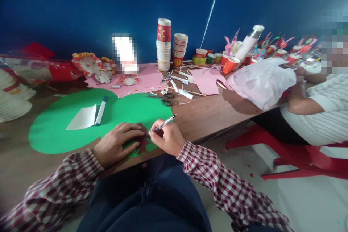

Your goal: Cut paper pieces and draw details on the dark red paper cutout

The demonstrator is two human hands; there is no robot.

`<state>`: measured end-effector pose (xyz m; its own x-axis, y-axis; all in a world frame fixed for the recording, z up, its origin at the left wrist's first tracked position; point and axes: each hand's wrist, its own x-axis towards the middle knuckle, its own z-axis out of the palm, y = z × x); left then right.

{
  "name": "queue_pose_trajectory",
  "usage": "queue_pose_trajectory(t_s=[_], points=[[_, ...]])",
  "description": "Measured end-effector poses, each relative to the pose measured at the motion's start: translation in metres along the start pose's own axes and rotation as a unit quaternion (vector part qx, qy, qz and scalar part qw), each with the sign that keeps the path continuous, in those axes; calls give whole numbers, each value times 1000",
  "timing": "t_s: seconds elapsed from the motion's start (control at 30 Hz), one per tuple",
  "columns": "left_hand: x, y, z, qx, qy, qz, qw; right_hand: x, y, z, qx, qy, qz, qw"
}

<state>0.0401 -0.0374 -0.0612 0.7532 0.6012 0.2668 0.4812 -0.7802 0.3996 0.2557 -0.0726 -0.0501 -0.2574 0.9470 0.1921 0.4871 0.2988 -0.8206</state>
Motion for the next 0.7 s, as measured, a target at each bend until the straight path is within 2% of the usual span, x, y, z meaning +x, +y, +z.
queue_pose_trajectory(t_s=[0.7], points=[[0,0,-1,1,-6,-5,1000,0,-1,1,-13,-1,-1,1000]])
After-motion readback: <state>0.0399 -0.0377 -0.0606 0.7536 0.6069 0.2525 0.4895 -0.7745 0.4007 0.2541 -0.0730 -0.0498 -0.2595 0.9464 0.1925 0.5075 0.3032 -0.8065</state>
